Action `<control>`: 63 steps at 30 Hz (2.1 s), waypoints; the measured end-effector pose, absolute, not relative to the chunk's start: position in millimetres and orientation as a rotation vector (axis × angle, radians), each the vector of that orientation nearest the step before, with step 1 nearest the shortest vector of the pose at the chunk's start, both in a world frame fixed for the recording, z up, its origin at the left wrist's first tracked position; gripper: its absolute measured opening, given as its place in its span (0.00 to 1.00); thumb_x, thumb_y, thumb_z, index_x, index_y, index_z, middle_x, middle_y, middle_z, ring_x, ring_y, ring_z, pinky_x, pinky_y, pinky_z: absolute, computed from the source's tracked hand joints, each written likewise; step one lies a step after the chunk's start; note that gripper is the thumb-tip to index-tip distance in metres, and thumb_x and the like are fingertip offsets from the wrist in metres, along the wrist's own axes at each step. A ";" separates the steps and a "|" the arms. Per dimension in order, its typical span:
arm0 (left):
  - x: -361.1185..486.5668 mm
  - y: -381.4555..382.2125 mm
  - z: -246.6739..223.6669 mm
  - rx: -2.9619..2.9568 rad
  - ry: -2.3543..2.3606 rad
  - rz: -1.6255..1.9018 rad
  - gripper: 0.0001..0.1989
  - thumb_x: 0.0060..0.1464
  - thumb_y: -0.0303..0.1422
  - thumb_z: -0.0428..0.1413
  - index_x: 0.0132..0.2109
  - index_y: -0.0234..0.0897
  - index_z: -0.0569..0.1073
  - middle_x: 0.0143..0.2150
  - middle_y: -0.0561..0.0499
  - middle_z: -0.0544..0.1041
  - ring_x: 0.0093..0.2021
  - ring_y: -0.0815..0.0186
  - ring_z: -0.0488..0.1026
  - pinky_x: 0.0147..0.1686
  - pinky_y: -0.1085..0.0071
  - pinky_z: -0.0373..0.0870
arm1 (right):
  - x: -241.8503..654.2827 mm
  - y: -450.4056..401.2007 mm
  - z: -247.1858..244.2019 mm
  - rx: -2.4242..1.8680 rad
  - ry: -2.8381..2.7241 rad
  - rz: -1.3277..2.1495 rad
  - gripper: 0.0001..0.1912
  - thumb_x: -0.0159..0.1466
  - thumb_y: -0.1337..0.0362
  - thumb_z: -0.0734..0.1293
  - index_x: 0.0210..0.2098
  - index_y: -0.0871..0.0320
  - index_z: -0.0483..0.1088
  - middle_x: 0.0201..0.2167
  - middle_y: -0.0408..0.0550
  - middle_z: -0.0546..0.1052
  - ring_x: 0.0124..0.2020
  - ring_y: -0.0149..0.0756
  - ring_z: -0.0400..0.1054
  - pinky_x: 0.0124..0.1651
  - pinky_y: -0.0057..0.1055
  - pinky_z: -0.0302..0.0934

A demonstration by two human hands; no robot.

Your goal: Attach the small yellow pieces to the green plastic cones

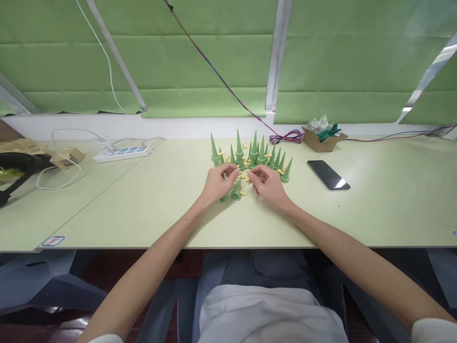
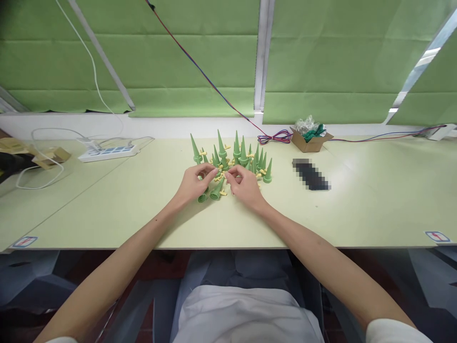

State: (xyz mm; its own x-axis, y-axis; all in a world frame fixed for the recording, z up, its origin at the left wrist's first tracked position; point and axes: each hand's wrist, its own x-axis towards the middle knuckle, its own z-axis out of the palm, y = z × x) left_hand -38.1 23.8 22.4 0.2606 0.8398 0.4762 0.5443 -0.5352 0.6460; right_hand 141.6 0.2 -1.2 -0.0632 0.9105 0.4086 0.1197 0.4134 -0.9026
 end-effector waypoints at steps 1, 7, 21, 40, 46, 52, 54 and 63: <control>-38.7 24.3 21.9 2.231 1.290 1.099 0.13 0.60 0.41 0.54 0.35 0.36 0.77 0.34 0.49 0.80 0.34 0.64 0.72 0.37 0.68 0.67 | 141.8 -0.5 -0.9 -0.965 -1.505 0.829 0.15 0.64 0.50 0.67 0.32 0.55 0.67 0.26 0.42 0.72 0.17 0.29 0.63 0.20 0.29 0.56; -40.2 24.7 16.6 2.452 1.391 0.764 0.12 0.57 0.42 0.56 0.36 0.38 0.75 0.34 0.48 0.80 0.39 0.58 0.74 0.41 0.64 0.66 | 142.1 -1.0 -1.8 -0.971 -1.516 0.733 0.13 0.65 0.52 0.66 0.34 0.55 0.67 0.29 0.43 0.72 0.18 0.28 0.64 0.21 0.28 0.55; -41.0 20.9 13.1 2.327 1.347 0.658 0.06 0.55 0.34 0.54 0.38 0.41 0.63 0.26 0.53 0.76 0.29 0.60 0.72 0.30 0.67 0.59 | 141.3 -1.7 -2.2 -0.988 -1.539 0.711 0.11 0.65 0.54 0.66 0.34 0.55 0.67 0.29 0.43 0.72 0.19 0.29 0.64 0.22 0.29 0.55; -37.4 21.5 12.7 2.297 1.265 0.915 0.09 0.61 0.37 0.53 0.44 0.40 0.63 0.32 0.53 0.75 0.30 0.65 0.68 0.30 0.69 0.61 | 140.2 -2.3 0.0 -0.991 -1.532 0.697 0.12 0.65 0.53 0.65 0.34 0.55 0.67 0.29 0.44 0.73 0.20 0.29 0.65 0.23 0.28 0.56; -39.1 24.9 15.4 2.141 1.174 1.114 0.12 0.63 0.42 0.52 0.47 0.38 0.67 0.36 0.51 0.74 0.36 0.66 0.71 0.36 0.70 0.66 | 140.7 -0.9 -1.5 -0.981 -1.517 0.673 0.13 0.65 0.52 0.66 0.33 0.55 0.66 0.29 0.44 0.73 0.22 0.31 0.67 0.24 0.28 0.58; -38.3 27.8 18.3 1.756 1.132 1.163 0.18 0.61 0.45 0.55 0.50 0.36 0.69 0.38 0.48 0.71 0.37 0.65 0.71 0.28 0.73 0.71 | 140.7 -0.8 -1.0 -1.001 -1.509 0.671 0.14 0.65 0.50 0.66 0.33 0.55 0.66 0.29 0.45 0.74 0.22 0.32 0.68 0.23 0.29 0.58; -37.9 27.2 20.5 1.684 1.067 1.148 0.19 0.61 0.45 0.55 0.49 0.35 0.71 0.37 0.48 0.71 0.34 0.66 0.70 0.26 0.72 0.72 | 140.6 -1.1 -0.5 -1.002 -1.509 0.671 0.14 0.65 0.51 0.65 0.33 0.55 0.66 0.29 0.45 0.73 0.22 0.32 0.68 0.23 0.29 0.58; -36.6 25.8 24.6 1.521 1.023 1.127 0.15 0.61 0.45 0.56 0.40 0.36 0.69 0.31 0.52 0.69 0.28 0.68 0.69 0.26 0.70 0.73 | 140.9 -0.2 -1.9 -0.987 -1.509 0.679 0.13 0.65 0.52 0.66 0.33 0.55 0.66 0.28 0.44 0.72 0.21 0.31 0.66 0.23 0.29 0.57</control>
